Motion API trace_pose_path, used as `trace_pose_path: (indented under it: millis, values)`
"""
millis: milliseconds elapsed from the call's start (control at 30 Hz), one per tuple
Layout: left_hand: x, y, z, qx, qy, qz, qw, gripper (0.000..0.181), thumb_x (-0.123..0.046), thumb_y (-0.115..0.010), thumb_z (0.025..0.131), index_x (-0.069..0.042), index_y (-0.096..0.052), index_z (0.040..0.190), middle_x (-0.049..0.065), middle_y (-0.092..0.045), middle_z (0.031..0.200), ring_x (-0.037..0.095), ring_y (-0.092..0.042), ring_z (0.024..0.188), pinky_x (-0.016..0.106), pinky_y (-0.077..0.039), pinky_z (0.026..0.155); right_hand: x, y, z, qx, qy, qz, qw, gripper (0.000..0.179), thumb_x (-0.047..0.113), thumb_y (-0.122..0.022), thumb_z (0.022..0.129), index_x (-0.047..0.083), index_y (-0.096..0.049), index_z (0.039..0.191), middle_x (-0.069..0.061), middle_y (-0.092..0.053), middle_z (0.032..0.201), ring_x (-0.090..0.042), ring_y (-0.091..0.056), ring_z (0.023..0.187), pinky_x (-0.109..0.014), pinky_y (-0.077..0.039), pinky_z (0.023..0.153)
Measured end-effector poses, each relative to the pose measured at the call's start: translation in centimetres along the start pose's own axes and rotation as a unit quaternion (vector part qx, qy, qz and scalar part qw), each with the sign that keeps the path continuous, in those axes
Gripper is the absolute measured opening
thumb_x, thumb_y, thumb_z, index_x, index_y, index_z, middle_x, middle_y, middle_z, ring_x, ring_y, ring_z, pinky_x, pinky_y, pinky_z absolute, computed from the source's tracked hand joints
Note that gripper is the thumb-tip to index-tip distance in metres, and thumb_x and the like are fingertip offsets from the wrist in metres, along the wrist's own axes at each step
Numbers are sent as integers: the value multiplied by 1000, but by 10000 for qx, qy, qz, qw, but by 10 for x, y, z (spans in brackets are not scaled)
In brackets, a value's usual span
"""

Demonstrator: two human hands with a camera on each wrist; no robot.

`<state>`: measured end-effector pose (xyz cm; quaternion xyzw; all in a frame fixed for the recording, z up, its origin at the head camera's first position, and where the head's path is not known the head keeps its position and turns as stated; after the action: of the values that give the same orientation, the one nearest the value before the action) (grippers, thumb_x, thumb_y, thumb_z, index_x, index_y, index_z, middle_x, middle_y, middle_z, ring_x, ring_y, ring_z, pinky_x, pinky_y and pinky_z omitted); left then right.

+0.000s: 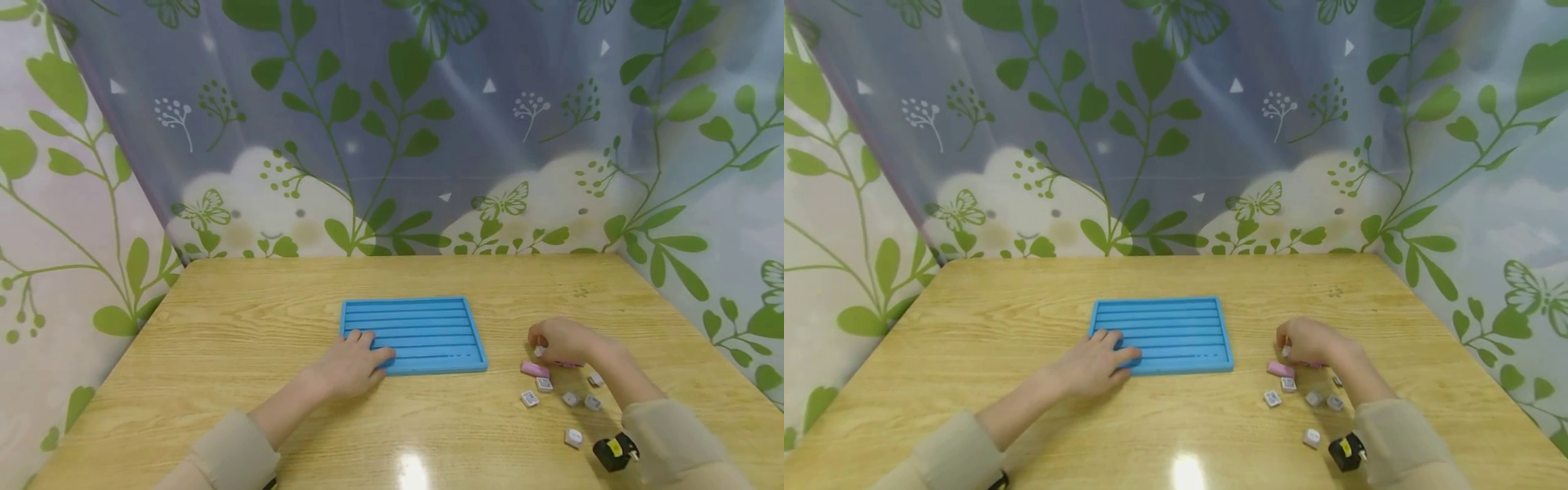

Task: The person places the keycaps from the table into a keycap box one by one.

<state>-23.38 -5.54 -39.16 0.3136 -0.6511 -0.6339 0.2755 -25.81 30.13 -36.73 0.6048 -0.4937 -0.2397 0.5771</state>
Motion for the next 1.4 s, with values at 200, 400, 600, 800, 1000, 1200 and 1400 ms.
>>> trace_pose_path:
  millis: [200,400,600,800,1000,1200,1400]
  values:
    - [0,0,0,-25,-26,47,10000,36,-32,-46,97,-22,-52,132,19,-45,131,36,-41,119,55,-37,91,-1,-2,1,-79,-70,198,9997,10,1,-63,79,6,-63,88,1,-53,75,-11,-45,60,-31,-41,60]
    - [0,-1,0,-17,0,37,10000,36,-32,-46,97,-22,-52,132,19,-45,131,36,-41,119,55,-38,91,1,2,4,-372,192,318,9986,14,-1,-58,81,0,-64,94,2,-54,75,-10,-41,58,-29,-39,58]
    - [0,0,-2,-2,-10,95,10000,37,-32,-46,97,-23,-51,132,18,-45,130,35,-42,119,54,-38,91,11,9,8,-415,369,380,9977,18,1,-54,87,-1,-63,103,-3,-62,87,-11,-50,68,-33,-44,63]
    - [1,-1,-2,-5,-36,144,9999,37,-33,-46,97,-23,-51,133,17,-45,130,34,-42,119,53,-38,92,19,16,20,-315,600,931,9933,18,0,-54,89,0,-64,105,-10,-63,97,-21,-59,83,-35,-48,69]
    - [0,0,-2,-58,-98,237,9997,36,-32,-47,97,-23,-51,132,16,-47,127,33,-44,115,51,-40,89,37,20,37,-270,718,1700,9824,14,2,-58,88,-2,-60,101,-15,-59,99,-20,-59,76,-38,-50,66]
    - [-2,0,0,12,-44,288,9996,38,-33,-45,98,-25,-49,134,16,-46,129,30,-44,113,49,-40,89,64,27,54,-403,937,1068,9890,7,5,-58,89,3,-62,94,-5,-53,87,-16,-50,68,-34,-45,61]
    - [-1,-2,-1,-43,89,299,9995,37,-34,-45,97,-25,-49,133,16,-47,125,32,-44,113,50,-40,89,98,28,82,-443,1322,375,9895,7,4,-58,87,7,-64,89,-2,-52,86,-16,-48,76,-32,-42,67]
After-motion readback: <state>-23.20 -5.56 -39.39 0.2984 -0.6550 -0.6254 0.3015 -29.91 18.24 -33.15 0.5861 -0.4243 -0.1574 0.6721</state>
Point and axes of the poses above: each hand's wrist, its own z-axis towards the middle knuckle, its own y-axis out of the back of the hand, x = y × z, the point moved 2 cm from there along z, towards the middle knuckle
